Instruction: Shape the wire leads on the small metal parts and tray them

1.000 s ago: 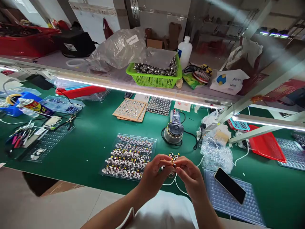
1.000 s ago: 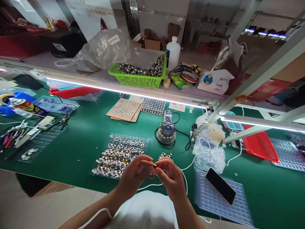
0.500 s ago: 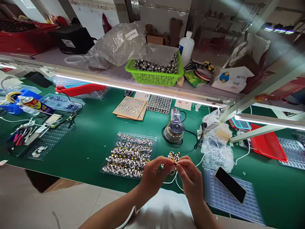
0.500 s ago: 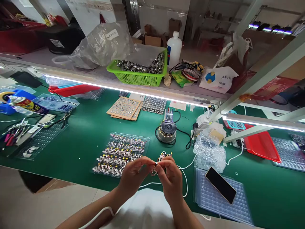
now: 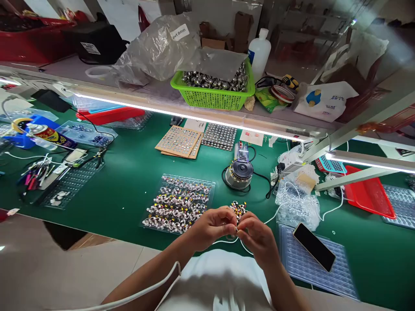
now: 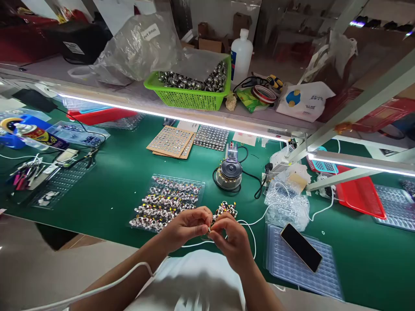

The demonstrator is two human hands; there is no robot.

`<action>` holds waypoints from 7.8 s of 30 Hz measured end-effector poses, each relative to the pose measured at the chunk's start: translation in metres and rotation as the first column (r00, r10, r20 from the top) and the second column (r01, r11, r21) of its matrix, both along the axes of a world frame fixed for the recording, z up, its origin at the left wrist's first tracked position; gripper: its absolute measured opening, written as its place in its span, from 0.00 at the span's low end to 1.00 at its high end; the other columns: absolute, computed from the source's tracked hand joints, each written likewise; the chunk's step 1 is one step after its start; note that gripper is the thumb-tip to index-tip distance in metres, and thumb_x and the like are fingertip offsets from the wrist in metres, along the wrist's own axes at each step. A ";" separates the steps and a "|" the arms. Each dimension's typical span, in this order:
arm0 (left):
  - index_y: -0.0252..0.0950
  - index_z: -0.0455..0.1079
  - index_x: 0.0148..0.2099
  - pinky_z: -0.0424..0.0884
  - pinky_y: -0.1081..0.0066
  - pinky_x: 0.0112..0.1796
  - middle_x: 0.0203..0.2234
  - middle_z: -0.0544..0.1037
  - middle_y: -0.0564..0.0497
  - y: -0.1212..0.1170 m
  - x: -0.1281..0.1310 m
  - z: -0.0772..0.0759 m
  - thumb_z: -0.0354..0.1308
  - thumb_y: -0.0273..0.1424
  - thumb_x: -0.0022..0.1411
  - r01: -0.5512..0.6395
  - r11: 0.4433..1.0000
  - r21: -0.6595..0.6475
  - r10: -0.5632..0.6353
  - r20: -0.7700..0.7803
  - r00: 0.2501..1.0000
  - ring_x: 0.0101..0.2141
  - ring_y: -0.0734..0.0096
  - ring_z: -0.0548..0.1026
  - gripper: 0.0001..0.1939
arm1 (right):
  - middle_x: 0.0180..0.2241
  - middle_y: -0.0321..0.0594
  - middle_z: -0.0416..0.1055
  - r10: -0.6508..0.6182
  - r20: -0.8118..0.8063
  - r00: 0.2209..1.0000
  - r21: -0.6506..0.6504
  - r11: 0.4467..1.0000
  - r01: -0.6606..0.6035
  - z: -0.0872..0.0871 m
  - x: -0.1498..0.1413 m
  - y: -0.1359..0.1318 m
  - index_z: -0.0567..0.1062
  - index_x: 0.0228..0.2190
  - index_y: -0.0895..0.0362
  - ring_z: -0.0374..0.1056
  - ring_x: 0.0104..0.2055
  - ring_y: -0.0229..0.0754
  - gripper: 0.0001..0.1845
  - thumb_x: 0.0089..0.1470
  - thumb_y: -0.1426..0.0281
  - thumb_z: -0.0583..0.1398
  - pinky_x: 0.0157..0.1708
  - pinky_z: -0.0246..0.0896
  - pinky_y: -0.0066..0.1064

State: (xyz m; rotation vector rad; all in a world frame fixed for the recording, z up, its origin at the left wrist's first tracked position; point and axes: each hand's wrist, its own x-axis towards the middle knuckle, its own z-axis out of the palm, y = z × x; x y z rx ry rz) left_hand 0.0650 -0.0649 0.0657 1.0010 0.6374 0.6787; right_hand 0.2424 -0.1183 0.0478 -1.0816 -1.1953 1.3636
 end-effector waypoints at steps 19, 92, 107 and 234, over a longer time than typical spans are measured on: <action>0.36 0.69 0.37 0.66 0.63 0.47 0.38 0.74 0.47 0.016 -0.036 -0.150 0.61 0.31 0.56 -0.258 0.910 0.325 0.414 -0.757 0.506 0.44 0.61 0.71 0.07 | 0.26 0.42 0.76 0.080 0.438 0.896 -0.301 0.952 0.062 -0.151 0.015 0.012 0.78 0.27 0.56 0.71 0.30 0.49 0.16 0.51 0.56 0.61 0.33 0.64 0.36; 0.37 0.74 0.39 0.72 0.70 0.37 0.32 0.79 0.49 -0.028 0.017 -0.013 0.61 0.25 0.59 -0.318 0.686 0.655 0.516 -0.128 0.847 0.33 0.70 0.76 0.05 | 0.37 0.37 0.73 -0.283 -0.060 0.957 -0.046 0.959 0.280 -0.007 -0.011 -0.004 0.78 0.38 0.50 0.71 0.38 0.39 0.07 0.55 0.69 0.64 0.36 0.70 0.27; 0.34 0.77 0.37 0.73 0.72 0.35 0.31 0.79 0.48 -0.020 0.017 0.005 0.62 0.34 0.59 -0.275 0.961 0.032 0.277 -0.108 0.955 0.32 0.69 0.77 0.08 | 0.39 0.40 0.71 -0.219 0.296 0.930 0.272 0.952 0.138 -0.002 0.001 -0.001 0.71 0.47 0.49 0.71 0.38 0.41 0.14 0.58 0.72 0.60 0.40 0.70 0.35; 0.33 0.73 0.33 0.68 0.70 0.33 0.26 0.74 0.51 -0.001 -0.001 -0.023 0.69 0.40 0.51 0.153 0.967 -0.203 -0.152 0.021 0.988 0.28 0.72 0.72 0.16 | 0.36 0.38 0.68 -0.034 0.101 0.994 0.100 0.995 0.024 -0.021 0.007 -0.003 0.75 0.42 0.47 0.67 0.37 0.42 0.15 0.52 0.69 0.67 0.38 0.65 0.36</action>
